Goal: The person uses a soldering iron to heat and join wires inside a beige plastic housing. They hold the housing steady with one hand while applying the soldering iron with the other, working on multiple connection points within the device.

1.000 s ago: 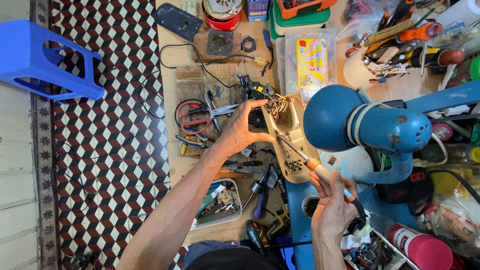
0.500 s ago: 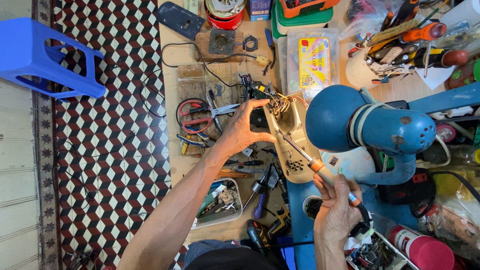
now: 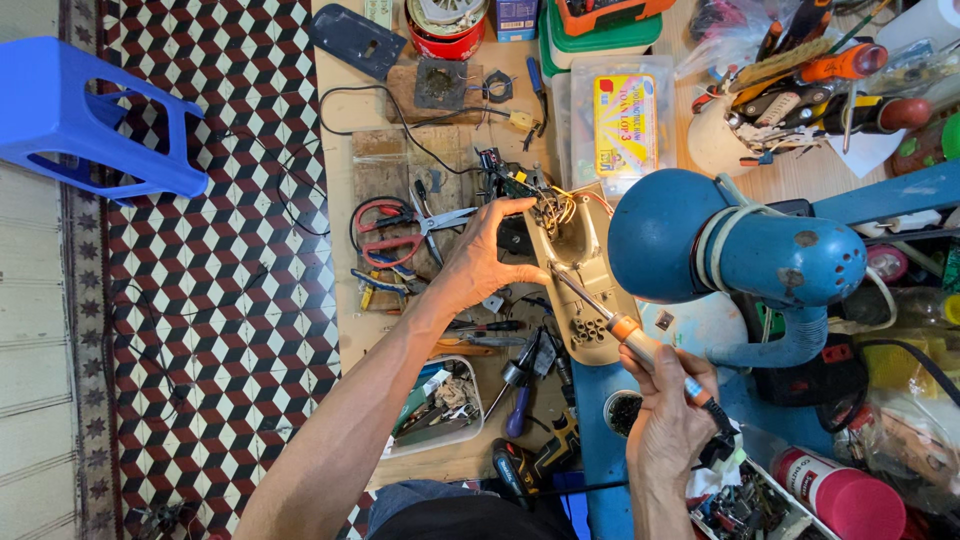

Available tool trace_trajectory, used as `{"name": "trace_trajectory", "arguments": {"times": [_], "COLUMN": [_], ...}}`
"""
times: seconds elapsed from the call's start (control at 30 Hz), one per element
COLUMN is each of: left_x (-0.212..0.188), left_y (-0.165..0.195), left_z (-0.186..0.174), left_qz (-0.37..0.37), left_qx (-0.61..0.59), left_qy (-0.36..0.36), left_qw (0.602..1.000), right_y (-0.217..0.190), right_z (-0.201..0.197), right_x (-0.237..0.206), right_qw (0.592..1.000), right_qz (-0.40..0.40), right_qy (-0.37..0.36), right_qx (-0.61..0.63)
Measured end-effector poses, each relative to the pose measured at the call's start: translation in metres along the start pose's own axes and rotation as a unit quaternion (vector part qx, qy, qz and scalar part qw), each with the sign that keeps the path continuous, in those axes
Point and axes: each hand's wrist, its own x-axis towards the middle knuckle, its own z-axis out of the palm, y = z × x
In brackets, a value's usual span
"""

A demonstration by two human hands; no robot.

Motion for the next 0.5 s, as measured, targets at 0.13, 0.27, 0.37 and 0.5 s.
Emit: {"name": "trace_trajectory", "arguments": {"times": [0.13, 0.27, 0.37, 0.5], "left_x": [0.0, 0.0, -0.001, 0.001], "left_y": [0.0, 0.0, 0.001, 0.003], "left_z": [0.0, 0.0, 0.0, 0.001], "left_qz": [-0.011, -0.002, -0.011, -0.015], "left_qx": [-0.003, 0.002, 0.0, -0.002], "left_qy": [-0.003, 0.0, -0.003, -0.002], "left_qw": [1.0, 1.0, 1.0, 1.0], "right_y": [-0.002, -0.006, -0.008, -0.009], "right_z": [0.0, 0.005, 0.01, 0.014], "right_x": [-0.003, -0.003, -0.004, -0.005], "right_qw": [1.0, 1.0, 0.999, 0.999], "right_qz": [-0.005, -0.01, -0.021, -0.021], "right_qy": [-0.001, 0.003, -0.006, -0.005], "right_qx": [-0.007, -0.009, -0.024, -0.03]}}
